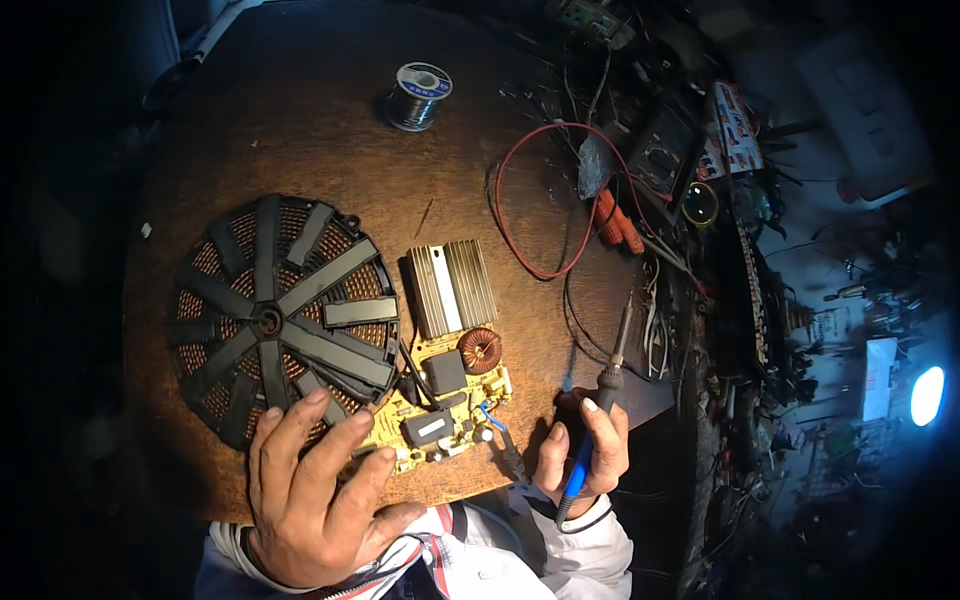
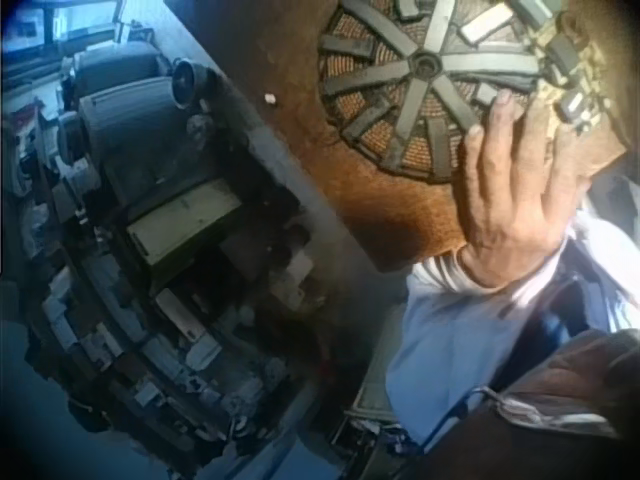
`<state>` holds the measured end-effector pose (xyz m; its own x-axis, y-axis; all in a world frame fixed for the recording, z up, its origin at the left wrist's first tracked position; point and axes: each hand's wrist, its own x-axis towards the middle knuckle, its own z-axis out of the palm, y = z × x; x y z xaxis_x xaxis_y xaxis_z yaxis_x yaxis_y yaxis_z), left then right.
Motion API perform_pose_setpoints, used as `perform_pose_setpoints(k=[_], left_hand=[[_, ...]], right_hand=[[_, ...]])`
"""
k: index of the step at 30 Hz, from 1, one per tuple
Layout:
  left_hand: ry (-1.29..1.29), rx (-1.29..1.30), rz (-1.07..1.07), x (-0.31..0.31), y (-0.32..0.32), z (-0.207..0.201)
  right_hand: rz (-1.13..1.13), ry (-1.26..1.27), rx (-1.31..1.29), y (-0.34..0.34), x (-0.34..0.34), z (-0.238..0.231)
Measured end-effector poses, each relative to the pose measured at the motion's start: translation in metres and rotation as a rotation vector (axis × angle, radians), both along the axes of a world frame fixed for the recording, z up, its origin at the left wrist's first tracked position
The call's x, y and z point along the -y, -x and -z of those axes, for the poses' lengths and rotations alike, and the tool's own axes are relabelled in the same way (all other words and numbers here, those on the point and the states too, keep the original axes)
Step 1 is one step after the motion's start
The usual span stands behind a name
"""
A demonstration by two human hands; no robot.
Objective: The person uses a soldering iron and solder wire to work on a green circuit board, applying solder to several points. They then flip the board and continue soldering on the other side. Finally, they place the board down and pick up a motor stator assembly.
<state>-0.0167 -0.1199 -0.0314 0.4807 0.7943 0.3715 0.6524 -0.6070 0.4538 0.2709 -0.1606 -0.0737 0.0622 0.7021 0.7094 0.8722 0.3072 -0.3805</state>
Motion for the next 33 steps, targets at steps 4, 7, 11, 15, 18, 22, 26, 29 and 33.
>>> perform_pose_setpoints(k=[4, 7, 11, 15, 18, 22, 26, 29, 33], left_hand=[[-0.085, 0.189, -0.003, -0.018, 0.004, -0.010], [-0.019, 0.184, 0.047, -0.024, 0.009, -0.014], [-0.001, 0.220, 0.088, -0.031, 0.013, -0.016], [0.010, 0.223, 0.101, -0.031, 0.015, -0.014], [0.021, 0.237, 0.101, -0.031, 0.015, -0.013], [0.021, 0.231, 0.122, -0.021, 0.017, -0.004], [0.076, 0.301, 0.034, -0.030, 0.017, -0.023], [0.032, 0.305, 0.072, -0.028, 0.009, -0.010], [-0.043, 0.075, 0.039, -0.009, 0.006, -0.002]], right_hand=[[0.056, 0.028, 0.059, 0.002, 0.001, 0.004], [0.063, 0.058, 0.033, 0.005, 0.000, 0.003], [0.073, 0.100, 0.058, 0.002, 0.001, 0.000], [0.092, 0.133, 0.074, 0.003, 0.001, -0.003], [0.097, 0.133, 0.069, 0.003, 0.001, -0.003], [0.097, 0.119, 0.048, 0.002, 0.001, 0.000], [0.053, 0.090, 0.038, 0.006, -0.006, -0.005], [0.085, 0.061, 0.039, 0.002, 0.002, 0.000], [0.086, -0.040, 0.008, 0.003, -0.008, 0.003]])
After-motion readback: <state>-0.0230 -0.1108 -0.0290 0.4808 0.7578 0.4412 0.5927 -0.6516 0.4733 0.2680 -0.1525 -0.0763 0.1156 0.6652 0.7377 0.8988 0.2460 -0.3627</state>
